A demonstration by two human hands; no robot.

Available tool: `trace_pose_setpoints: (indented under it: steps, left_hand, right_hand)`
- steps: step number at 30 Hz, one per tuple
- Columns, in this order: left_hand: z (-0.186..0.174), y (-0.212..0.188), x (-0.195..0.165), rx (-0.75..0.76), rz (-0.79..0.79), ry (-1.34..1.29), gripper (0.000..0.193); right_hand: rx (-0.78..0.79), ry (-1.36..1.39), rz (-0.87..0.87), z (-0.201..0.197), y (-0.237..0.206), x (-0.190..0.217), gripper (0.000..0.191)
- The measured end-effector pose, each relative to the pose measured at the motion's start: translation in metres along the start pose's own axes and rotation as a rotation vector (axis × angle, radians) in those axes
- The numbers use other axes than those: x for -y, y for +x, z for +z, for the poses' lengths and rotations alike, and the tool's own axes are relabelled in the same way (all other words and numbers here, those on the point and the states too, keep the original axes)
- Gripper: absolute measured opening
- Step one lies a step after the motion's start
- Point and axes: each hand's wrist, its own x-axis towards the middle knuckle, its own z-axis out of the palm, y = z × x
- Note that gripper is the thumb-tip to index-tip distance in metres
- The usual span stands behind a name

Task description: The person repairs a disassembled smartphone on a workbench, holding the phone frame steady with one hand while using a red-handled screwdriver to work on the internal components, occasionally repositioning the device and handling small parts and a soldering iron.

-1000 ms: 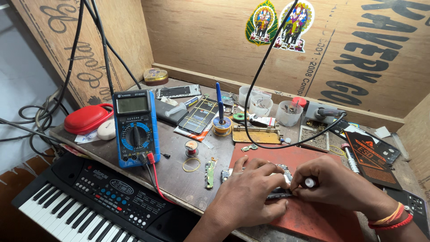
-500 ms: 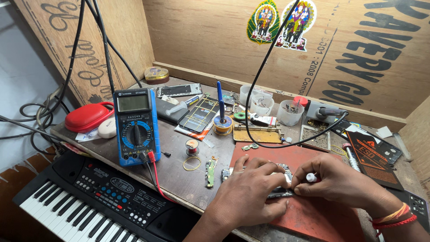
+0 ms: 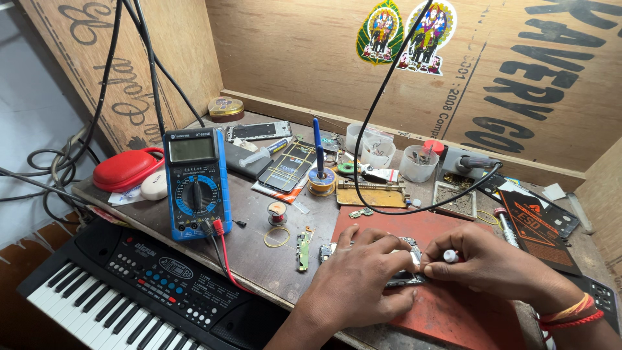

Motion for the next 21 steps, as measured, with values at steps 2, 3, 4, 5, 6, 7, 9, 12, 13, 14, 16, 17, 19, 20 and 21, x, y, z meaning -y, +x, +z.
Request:
trace_pose_setpoints:
  steps: [2,3,4,5,6,7,9,12,13,14,16,17,19,20,21]
  left_hand:
    - [-0.0002,-0.0005,0.0004,-0.001,0.000,-0.010,0.040]
    - [-0.0001,-0.0002,0.0002,-0.002,0.000,-0.015,0.041]
    - [0.0000,-0.0002,-0.0001,0.001,-0.001,-0.017,0.041]
    - [0.0000,-0.0002,-0.0002,0.003,-0.002,-0.020,0.041]
    - [-0.0002,-0.0004,0.0001,0.005,-0.004,-0.022,0.040]
    - [-0.0002,-0.0002,-0.0001,0.010,-0.007,-0.021,0.040]
    - [-0.0001,0.0000,0.0000,0.021,-0.011,-0.019,0.039]
    - [0.0003,0.0004,0.0004,0.014,-0.013,-0.019,0.040]
    - [0.0003,0.0002,0.0005,0.013,-0.010,-0.018,0.040]
    - [0.0001,-0.0002,0.0007,0.013,-0.008,-0.016,0.040]
    - [0.0000,0.0002,0.0003,0.012,-0.006,-0.016,0.040]
    - [-0.0001,0.0004,0.0003,0.013,-0.007,-0.018,0.040]
    - [-0.0003,0.0005,0.0001,0.013,-0.008,-0.016,0.040]
    - [-0.0003,0.0005,-0.0001,0.013,-0.007,-0.014,0.040]
    - [-0.0003,0.0003,-0.0001,0.013,-0.007,-0.011,0.040]
  right_hand:
    - [-0.006,0.042,-0.060,0.0013,0.0026,-0.0013,0.023]
    - [-0.009,0.063,-0.090,0.0014,0.0035,-0.0023,0.023]
    - [-0.017,0.031,-0.103,0.0013,0.0041,-0.0032,0.023]
    - [-0.025,-0.001,-0.115,0.0012,0.0048,-0.0040,0.023]
    - [-0.032,-0.034,-0.129,0.0013,0.0057,-0.0043,0.023]
    - [-0.034,-0.045,-0.133,0.0013,0.0061,-0.0046,0.023]
    - [-0.039,-0.066,-0.141,0.0017,0.0065,-0.0043,0.022]
    - [-0.038,-0.071,-0.098,0.0014,0.0053,-0.0033,0.023]
    - [-0.034,-0.069,-0.106,0.0014,0.0052,-0.0028,0.023]
    - [-0.031,-0.067,-0.115,0.0017,0.0054,-0.0021,0.022]
    - [-0.029,-0.069,-0.117,0.0016,0.0051,-0.0015,0.022]
    - [-0.030,-0.073,-0.111,0.0015,0.0049,-0.0013,0.022]
    - [-0.028,-0.072,-0.121,0.0015,0.0049,-0.0008,0.022]
    - [-0.025,-0.067,-0.137,0.0015,0.0049,-0.0005,0.022]
    - [-0.022,-0.061,-0.152,0.0015,0.0048,-0.0002,0.021]
